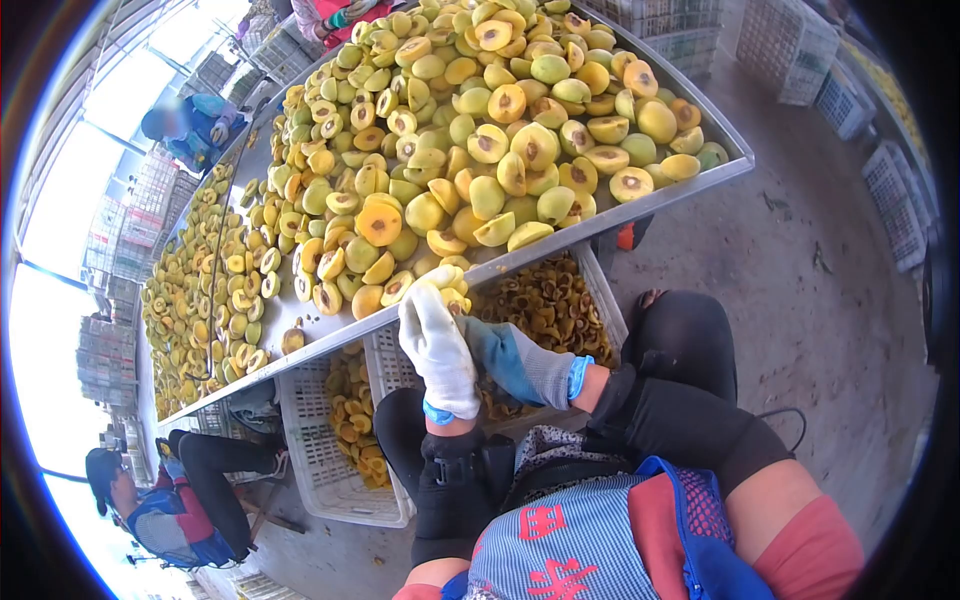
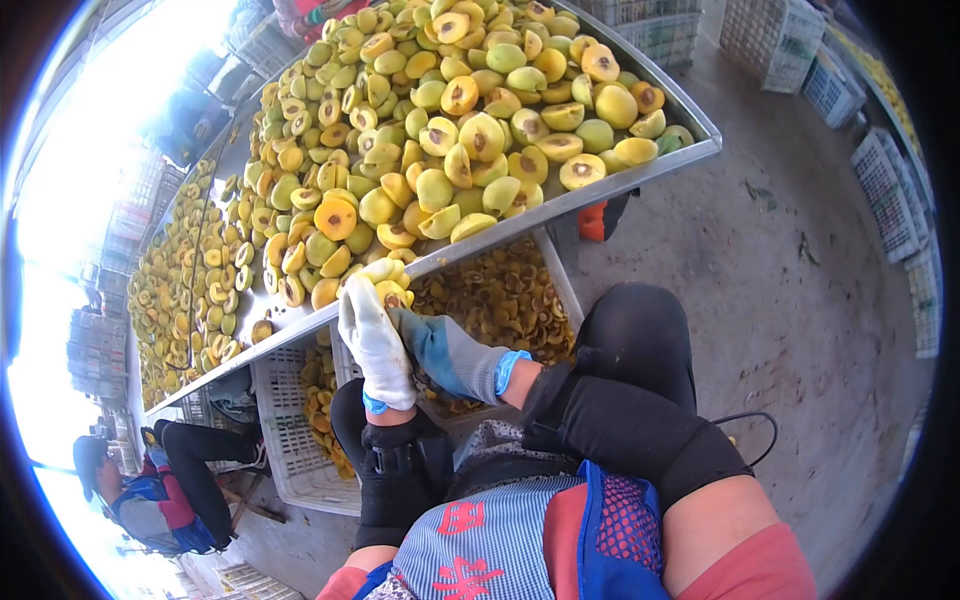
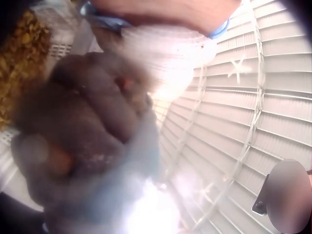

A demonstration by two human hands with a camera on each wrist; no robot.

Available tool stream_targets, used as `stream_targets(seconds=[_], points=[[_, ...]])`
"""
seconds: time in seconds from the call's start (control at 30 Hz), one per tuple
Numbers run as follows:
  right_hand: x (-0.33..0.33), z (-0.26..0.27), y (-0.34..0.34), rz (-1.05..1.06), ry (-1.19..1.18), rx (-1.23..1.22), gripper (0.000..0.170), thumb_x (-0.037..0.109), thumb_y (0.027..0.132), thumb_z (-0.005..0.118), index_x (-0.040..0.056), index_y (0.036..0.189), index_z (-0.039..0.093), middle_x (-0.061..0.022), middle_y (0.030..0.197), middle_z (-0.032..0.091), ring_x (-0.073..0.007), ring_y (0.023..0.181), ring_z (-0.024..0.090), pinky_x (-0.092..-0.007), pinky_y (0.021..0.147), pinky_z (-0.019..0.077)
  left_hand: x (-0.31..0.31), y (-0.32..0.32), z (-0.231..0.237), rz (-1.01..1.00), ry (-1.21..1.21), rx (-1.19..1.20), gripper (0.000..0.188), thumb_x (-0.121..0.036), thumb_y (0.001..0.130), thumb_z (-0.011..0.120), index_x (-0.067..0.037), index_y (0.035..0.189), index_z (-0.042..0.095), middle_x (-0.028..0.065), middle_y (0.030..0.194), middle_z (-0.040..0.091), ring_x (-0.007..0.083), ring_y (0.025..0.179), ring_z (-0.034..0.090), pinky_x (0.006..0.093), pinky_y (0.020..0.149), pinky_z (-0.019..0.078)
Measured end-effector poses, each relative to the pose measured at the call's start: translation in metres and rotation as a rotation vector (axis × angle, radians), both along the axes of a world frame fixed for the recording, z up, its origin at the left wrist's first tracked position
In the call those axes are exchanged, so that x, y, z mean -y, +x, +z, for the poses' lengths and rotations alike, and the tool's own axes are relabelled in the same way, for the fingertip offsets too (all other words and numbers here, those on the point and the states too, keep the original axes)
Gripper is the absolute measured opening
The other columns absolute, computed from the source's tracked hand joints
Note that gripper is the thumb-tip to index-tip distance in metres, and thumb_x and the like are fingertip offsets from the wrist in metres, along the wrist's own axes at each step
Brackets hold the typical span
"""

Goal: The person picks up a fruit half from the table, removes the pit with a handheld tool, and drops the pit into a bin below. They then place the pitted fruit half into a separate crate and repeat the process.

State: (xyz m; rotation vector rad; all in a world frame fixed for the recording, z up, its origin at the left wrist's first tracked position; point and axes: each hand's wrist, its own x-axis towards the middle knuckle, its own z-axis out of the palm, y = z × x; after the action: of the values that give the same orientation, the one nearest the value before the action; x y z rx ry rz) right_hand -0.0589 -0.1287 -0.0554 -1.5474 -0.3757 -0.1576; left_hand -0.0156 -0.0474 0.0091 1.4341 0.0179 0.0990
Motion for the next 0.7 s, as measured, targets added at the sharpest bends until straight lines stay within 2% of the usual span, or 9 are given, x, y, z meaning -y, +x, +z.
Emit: stream_targets(seconds=[0.07,0.13,0.2,0.3,0.37,0.47,0.57,0.6,0.7], points=[[0.003,0.003,-0.003,0.144,0.112,-0.279,0.033,0.024,0.108,0.039,0.0148,0.139,0.047,-0.0095,0.090,0.066,-0.0183,0.069,0.063,-0.0336,0.064,0.0536,0.000,-0.002,0.001,0.002,-0.015,-0.032,0.038,-0.032,0.104,0.049,0.001,0.108,0.067,0.0090,0.097,0.069,0.0133,0.082,0.063,0.0239,0.071,0.0503],[0.011,0.015,-0.007,0.232,0.128,-0.396,0.034,0.033,0.108,0.038,0.0133,0.134,0.050,-0.0075,0.082,0.061,-0.0158,0.058,0.057,-0.0316,0.053,0.0492,-0.005,-0.004,0.007,-0.123,-0.068,-0.057,0.038,-0.031,0.105,0.048,0.002,0.109,0.066,0.0103,0.100,0.070,0.0163,0.086,0.066,0.0266,0.073,0.0536],[0.021,0.033,-0.013,0.265,0.049,-0.356,0.042,0.044,0.108,0.038,0.0105,0.125,0.056,-0.0053,0.075,0.056,-0.0129,0.049,0.050,-0.0284,0.043,0.0423,-0.008,-0.002,0.004,-0.185,-0.080,-0.073,0.042,-0.032,0.104,0.046,0.004,0.106,0.067,0.0131,0.099,0.072,0.0214,0.087,0.070,0.0317,0.075,0.0581],[0.017,0.019,-0.008,0.278,0.232,-0.616,0.057,0.062,0.101,0.042,0.0092,0.103,0.063,-0.0019,0.067,0.053,-0.0107,0.046,0.046,-0.0239,0.040,0.0348,-0.013,0.003,0.007,-0.297,-0.056,-0.059,0.045,-0.034,0.103,0.046,0.005,0.100,0.069,0.0144,0.094,0.072,0.0224,0.081,0.070,0.0328,0.072,0.0580],[0.024,0.018,-0.010,0.411,0.363,-0.704,0.060,0.068,0.096,0.046,0.0107,0.092,0.063,0.0007,0.063,0.051,-0.0099,0.045,0.043,-0.0233,0.039,0.0325,-0.017,0.006,0.012,-0.402,0.023,0.004,0.049,-0.036,0.103,0.044,0.005,0.093,0.070,0.0167,0.088,0.072,0.0245,0.076,0.070,0.0337,0.069,0.0575],[0.024,0.020,-0.012,0.419,0.368,-0.710,0.054,0.061,0.098,0.049,0.0096,0.091,0.064,0.0026,0.065,0.052,-0.0089,0.052,0.044,-0.0236,0.045,0.0353,-0.024,0.012,0.009,-0.563,0.042,0.022,0.049,-0.038,0.102,0.044,0.004,0.092,0.066,0.0181,0.087,0.070,0.0260,0.073,0.068,0.0337,0.068,0.0568],[0.019,0.019,-0.015,0.337,0.270,-0.655,0.041,0.044,0.104,0.051,0.0068,0.100,0.067,0.0036,0.070,0.054,-0.0080,0.063,0.047,-0.0243,0.055,0.0411,-0.017,0.010,0.003,-0.482,-0.115,0.059,0.045,-0.041,0.102,0.044,0.001,0.095,0.060,0.0173,0.088,0.068,0.0272,0.074,0.068,0.0350,0.066,0.0577],[0.017,0.021,-0.015,0.311,0.277,-0.613,0.039,0.041,0.105,0.051,0.0061,0.101,0.068,0.0037,0.070,0.054,-0.0082,0.065,0.047,-0.0248,0.056,0.0419,-0.014,0.006,0.004,-0.410,-0.140,0.002,0.041,-0.042,0.102,0.045,-0.002,0.100,0.056,0.0169,0.089,0.066,0.0288,0.075,0.069,0.0368,0.064,0.0589],[0.014,0.037,-0.015,0.227,0.359,-0.439,0.036,0.036,0.105,0.053,0.0043,0.100,0.069,0.0036,0.066,0.051,-0.0094,0.066,0.048,-0.0269,0.057,0.0416,-0.009,0.003,0.008,-0.317,-0.244,-0.042,0.040,-0.042,0.102,0.047,-0.003,0.102,0.056,0.0170,0.091,0.066,0.0296,0.077,0.069,0.0382,0.063,0.0598]])
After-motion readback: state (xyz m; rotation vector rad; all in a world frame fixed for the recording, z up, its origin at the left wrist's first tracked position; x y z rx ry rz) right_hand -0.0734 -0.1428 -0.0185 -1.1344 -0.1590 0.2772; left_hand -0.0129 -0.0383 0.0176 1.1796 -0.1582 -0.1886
